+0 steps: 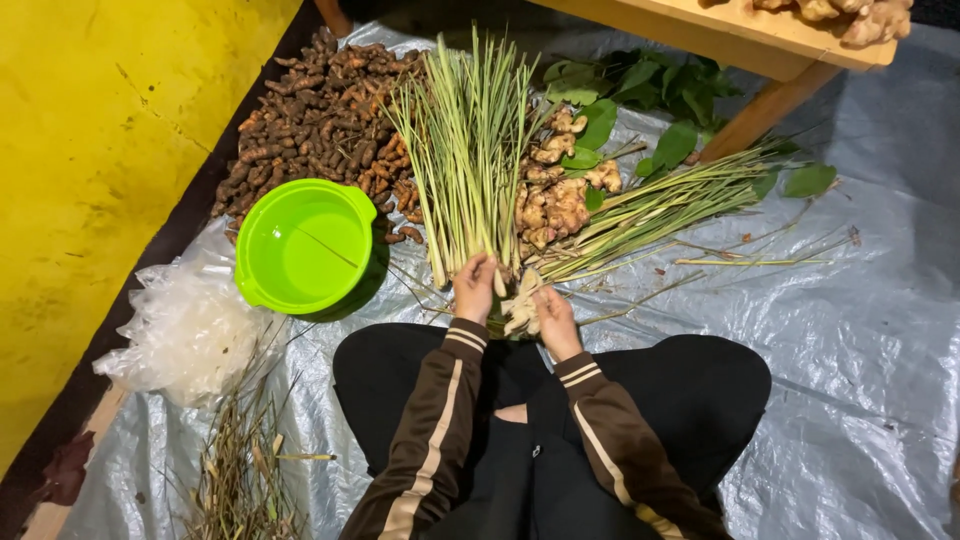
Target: Bundling ginger roots by wrapping them with lemongrass leaves and tucking the ends to secure the bundle.
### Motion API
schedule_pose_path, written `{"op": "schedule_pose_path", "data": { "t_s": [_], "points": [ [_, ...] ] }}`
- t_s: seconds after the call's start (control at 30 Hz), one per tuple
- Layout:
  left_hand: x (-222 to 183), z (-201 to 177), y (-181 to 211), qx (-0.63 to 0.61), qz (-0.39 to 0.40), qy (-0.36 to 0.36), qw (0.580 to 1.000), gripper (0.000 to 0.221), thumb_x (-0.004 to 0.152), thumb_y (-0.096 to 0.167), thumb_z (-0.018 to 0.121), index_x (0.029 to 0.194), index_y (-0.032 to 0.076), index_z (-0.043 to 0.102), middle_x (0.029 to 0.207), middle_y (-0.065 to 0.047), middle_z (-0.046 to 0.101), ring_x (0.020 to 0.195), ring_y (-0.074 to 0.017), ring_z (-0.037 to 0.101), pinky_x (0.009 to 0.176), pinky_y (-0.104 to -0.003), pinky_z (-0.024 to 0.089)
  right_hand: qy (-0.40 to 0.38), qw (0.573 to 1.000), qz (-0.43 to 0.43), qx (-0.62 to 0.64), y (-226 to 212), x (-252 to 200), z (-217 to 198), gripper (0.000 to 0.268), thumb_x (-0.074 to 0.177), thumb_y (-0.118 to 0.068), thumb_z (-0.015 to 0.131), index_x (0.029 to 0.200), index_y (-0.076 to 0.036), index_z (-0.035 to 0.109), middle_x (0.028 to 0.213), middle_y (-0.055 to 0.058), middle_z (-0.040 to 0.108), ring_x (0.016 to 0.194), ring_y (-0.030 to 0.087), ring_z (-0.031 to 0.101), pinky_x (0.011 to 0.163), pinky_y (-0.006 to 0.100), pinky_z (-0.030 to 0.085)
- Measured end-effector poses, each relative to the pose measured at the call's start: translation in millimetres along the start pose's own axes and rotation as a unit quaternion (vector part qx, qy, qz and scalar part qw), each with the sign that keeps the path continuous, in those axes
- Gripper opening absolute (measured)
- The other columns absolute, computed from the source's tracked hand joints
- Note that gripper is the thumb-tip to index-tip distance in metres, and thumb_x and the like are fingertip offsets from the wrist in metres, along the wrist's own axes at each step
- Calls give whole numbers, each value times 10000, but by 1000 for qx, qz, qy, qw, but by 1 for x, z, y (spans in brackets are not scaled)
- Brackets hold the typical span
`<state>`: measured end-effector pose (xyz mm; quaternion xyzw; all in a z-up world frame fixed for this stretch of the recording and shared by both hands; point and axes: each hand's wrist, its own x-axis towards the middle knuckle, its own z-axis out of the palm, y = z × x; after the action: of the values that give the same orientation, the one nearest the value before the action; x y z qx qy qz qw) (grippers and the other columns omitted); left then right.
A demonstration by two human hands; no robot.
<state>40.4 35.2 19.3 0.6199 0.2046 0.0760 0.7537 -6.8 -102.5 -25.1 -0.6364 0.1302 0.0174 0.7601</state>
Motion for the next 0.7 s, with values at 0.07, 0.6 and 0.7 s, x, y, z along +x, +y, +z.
{"op": "schedule_pose_path", "data": {
  "t_s": [0.07, 0.6, 0.7],
  "points": [
    [23, -11, -16, 42, 18, 18, 999, 288, 929, 249, 797, 1145, 70, 733, 929, -56, 716, 850, -133, 635, 798, -304, 571, 40, 999, 1, -3, -20, -5, -2, 171, 1054, -145, 574, 1138, -41, 681, 930, 79, 703, 867, 149, 643, 804, 329, 588],
    [89, -24, -21, 339, 66, 10, 938, 474, 1009, 52, 637, 1471, 63, 534, 1488, -207, 455, 1419, -413, 421, 1181, -529, 389, 326, 933, -19, 150, 82, 78, -129, 301, 1082, -242, 580, 1278, -13, 579, 1191, 244, 679, 1084, 340, 690, 926, 447, 589],
    [70, -18, -17, 359, 113, -1, 926, 448, 1001, 30, 623, 1442, 58, 553, 1444, -179, 456, 1399, -425, 428, 1163, -532, 411, 327, 931, -21, 159, 85, 80, -131, 301, 1088, -253, 571, 1281, -22, 574, 1199, 244, 677, 1089, 340, 690, 916, 446, 599]
  ]
}}
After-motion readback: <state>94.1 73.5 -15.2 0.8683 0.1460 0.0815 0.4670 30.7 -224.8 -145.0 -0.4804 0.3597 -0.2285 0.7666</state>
